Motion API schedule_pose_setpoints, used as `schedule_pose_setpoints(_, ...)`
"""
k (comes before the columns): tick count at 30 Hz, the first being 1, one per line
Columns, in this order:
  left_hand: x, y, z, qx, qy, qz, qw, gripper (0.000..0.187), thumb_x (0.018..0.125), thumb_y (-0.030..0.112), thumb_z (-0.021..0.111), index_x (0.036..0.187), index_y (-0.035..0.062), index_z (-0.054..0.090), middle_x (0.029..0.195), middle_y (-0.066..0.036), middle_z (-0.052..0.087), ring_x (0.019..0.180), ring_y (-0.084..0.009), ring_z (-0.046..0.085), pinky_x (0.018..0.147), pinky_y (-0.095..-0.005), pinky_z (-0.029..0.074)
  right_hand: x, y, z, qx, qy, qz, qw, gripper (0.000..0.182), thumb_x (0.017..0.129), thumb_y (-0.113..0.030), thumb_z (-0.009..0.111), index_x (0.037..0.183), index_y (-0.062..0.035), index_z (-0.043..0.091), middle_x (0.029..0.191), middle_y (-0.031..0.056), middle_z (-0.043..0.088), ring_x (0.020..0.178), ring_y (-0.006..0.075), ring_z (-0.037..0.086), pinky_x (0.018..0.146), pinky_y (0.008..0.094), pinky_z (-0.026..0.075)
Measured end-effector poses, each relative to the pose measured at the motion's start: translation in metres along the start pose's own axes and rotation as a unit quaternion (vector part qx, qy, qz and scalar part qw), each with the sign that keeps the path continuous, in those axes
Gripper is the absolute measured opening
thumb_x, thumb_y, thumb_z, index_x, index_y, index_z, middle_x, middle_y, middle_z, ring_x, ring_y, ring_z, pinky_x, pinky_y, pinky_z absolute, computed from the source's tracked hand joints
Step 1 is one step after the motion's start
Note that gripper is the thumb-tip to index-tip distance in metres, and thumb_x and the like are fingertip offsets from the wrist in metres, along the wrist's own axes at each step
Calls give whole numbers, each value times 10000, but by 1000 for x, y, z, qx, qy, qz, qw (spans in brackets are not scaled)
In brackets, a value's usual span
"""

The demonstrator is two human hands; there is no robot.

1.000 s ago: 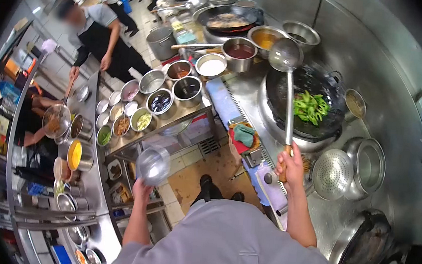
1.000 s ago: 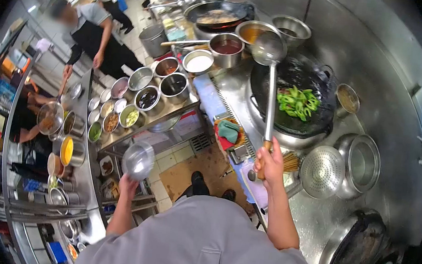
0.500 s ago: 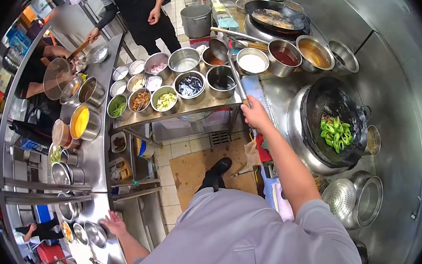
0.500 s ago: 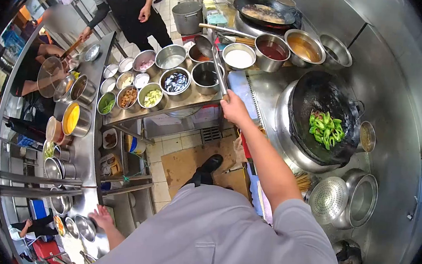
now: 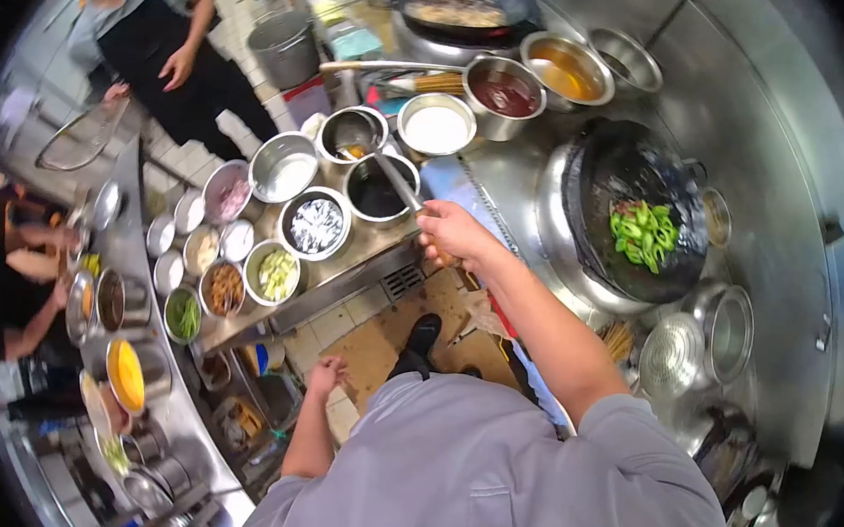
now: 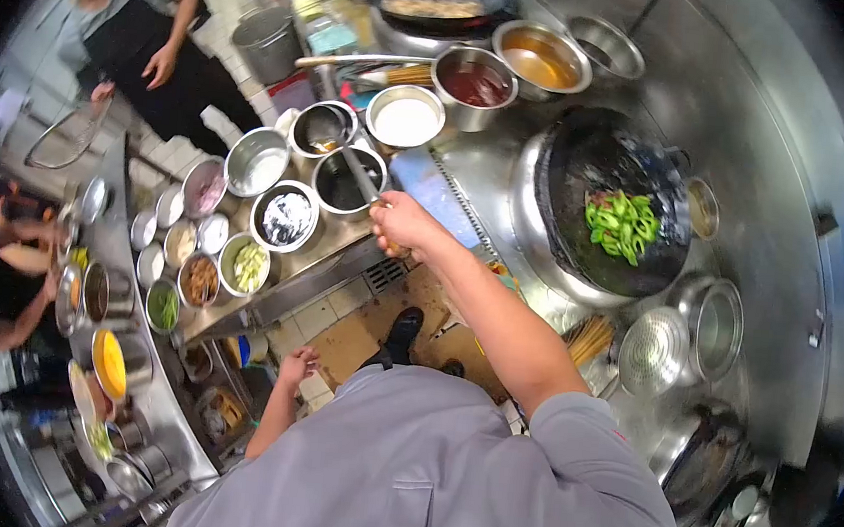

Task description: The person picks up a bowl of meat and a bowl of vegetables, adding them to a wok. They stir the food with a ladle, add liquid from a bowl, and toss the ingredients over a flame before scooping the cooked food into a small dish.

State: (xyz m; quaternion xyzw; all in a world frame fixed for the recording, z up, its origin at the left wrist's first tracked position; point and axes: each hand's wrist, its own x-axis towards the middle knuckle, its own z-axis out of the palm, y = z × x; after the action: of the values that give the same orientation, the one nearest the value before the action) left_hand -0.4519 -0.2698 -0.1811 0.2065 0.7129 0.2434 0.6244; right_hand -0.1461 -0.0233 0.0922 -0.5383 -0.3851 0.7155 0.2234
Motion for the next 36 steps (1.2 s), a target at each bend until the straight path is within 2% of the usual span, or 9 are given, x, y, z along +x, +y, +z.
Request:
schedule_pose_setpoints(3, 31, 71, 48, 176, -92, 12, 980, 251, 892, 222, 519, 1093, 85, 581, 830, -70, 652, 725, -135, 611, 625, -326, 484, -17, 0, -12, 274, -57, 31, 960, 101, 915, -150, 459, 986, -89, 420, 694, 18, 452, 479, 82, 435, 383, 220, 374)
schedule_pose_setpoints(7, 34, 140, 131, 279, -107, 292, 908, 256, 829, 57, 499, 1072, 87, 576, 862, -100, 606, 780, -204, 582, 719, -303, 467, -67, 28, -30, 634, -281, 22, 721, 249, 948, -208, 408, 1162, -82, 424, 735, 4, 438, 502, 26, 446, 398, 203, 398)
schedule_pose_setpoints(12, 35, 202, 219, 206, -356, 352, 841, 300, 764, -15, 486, 1030, 78, 590, 882, -96, 565, 825, -201, 561, 752, -299, 452, -169, 76, -12, 732, -279, -146, 604, 371, 962, -221, 385, 1310, -101, 342, 734, -5, 411, 506, 27, 451, 427, 213, 415)
schedule_pose_setpoints(15, -4, 248, 271, 276, -383, 503, 724, 281, 763, -60, 477, 995, 53, 587, 940, -87, 552, 886, -202, 552, 801, -307, 454, -205, 89, 15, 671, -90, -239, 696, 425, 964, -210, 384, 1365, -126, 268, 742, 8, 421, 492, 58, 451, 429, 224, 401)
schedule_pose_setpoints(17, -47, 285, 306, 301, -369, 587, 655, 293, 727, -45, 487, 975, 60, 603, 1001, -119, 562, 916, -298, 545, 788, -365, 454, -213, 89, 26, 452, 270, -187, 829, 500, 953, -175, 411, 1399, -141, 187, 744, 23, 436, 475, 91, 446, 418, 240, 386)
schedule_pose_setpoints(19, -73, 310, 347, 279, -301, 742, 529, 254, 738, -2, 524, 970, 64, 602, 1046, -135, 538, 938, -316, 531, 789, -399, 443, -222, 89, 19, 232, 422, -99, 871, 579, 927, -135, 445, 1410, -130, 127, 703, 31, 447, 468, 110, 442, 412, 256, 390)
schedule_pose_setpoints(27, -85, 321, 445, 453, -292, 744, 395, 193, 825, 245, 572, 793, 72, 651, 661, -111, 615, 666, -296, 594, 682, -422, 439, -231, 135, -52, 621, 276, -354, 642, 120, 913, -184, 506, 910, -131, 398, 703, 7, 459, 504, 75, 415, 420, 223, 361)
schedule_pose_setpoints(32, -65, 317, 450, 361, -345, 745, 443, 251, 817, 294, 588, 742, 62, 651, 694, -125, 616, 681, -306, 594, 677, -416, 450, -268, 143, -14, 258, 536, -104, 797, 559, 906, -101, 476, 1396, -136, 209, 683, 12, 440, 470, 98, 418, 372, 245, 337)
schedule_pose_setpoints(36, -90, 326, 438, 391, -352, 722, 450, 233, 820, 275, 586, 757, 61, 652, 687, -123, 612, 661, -313, 588, 672, -423, 452, -363, 110, 15, -63, 567, 74, 818, 527, 820, -126, 575, 1317, -107, 402, 793, 123, 609, 642, 201, 567, 634, 328, 467)
